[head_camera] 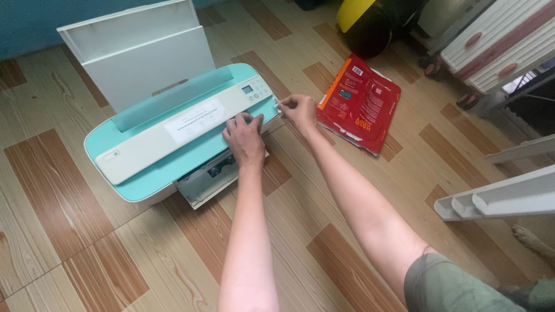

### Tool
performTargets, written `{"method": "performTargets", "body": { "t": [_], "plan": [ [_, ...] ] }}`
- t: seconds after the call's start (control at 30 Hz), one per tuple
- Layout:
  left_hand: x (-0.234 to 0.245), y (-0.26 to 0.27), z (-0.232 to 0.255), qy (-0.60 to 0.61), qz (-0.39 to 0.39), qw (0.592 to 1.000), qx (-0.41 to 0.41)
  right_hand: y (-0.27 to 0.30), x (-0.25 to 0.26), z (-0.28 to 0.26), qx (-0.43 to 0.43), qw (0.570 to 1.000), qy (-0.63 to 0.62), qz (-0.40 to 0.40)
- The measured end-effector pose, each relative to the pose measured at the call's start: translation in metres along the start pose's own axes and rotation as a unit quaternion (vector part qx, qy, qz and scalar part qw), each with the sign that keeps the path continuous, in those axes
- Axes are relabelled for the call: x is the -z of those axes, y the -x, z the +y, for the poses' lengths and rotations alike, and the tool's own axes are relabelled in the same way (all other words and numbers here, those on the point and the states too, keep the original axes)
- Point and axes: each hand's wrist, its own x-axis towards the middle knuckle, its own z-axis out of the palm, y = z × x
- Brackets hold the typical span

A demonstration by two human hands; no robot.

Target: The person cleans a printer with a white cloth. They wipe the exterior surfaces, open the top lid to wipe the interior, and then open the front paper tray to wipe inside before closing the compartments.

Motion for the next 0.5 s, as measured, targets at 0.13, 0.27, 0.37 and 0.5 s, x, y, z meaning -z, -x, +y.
{"method": "performTargets", "body": {
  "t": [0.13,0.27,0.37,0.5],
  "plan": [
    [-0.003,-0.002,0.002,0.011,-0.002,1.0,0.011,0.011,-0.003,0.005,0.026,0.999,0.023,0.006],
    [-0.007,0.0,-0.005,0.028,-0.004,1.0,0.005,0.013,-0.013,0.03,-0.07,0.979,-0.187,0.03],
    [-0.01,-0.002,-0.013,0.035,-0.024,0.999,0.007,0.011,-0.032,0.059,-0.141,0.934,-0.317,0.084],
    [-0.014,-0.003,-0.024,0.058,-0.05,0.997,-0.001,0.019,-0.077,0.09,-0.185,0.838,-0.494,0.136]
  ]
}}
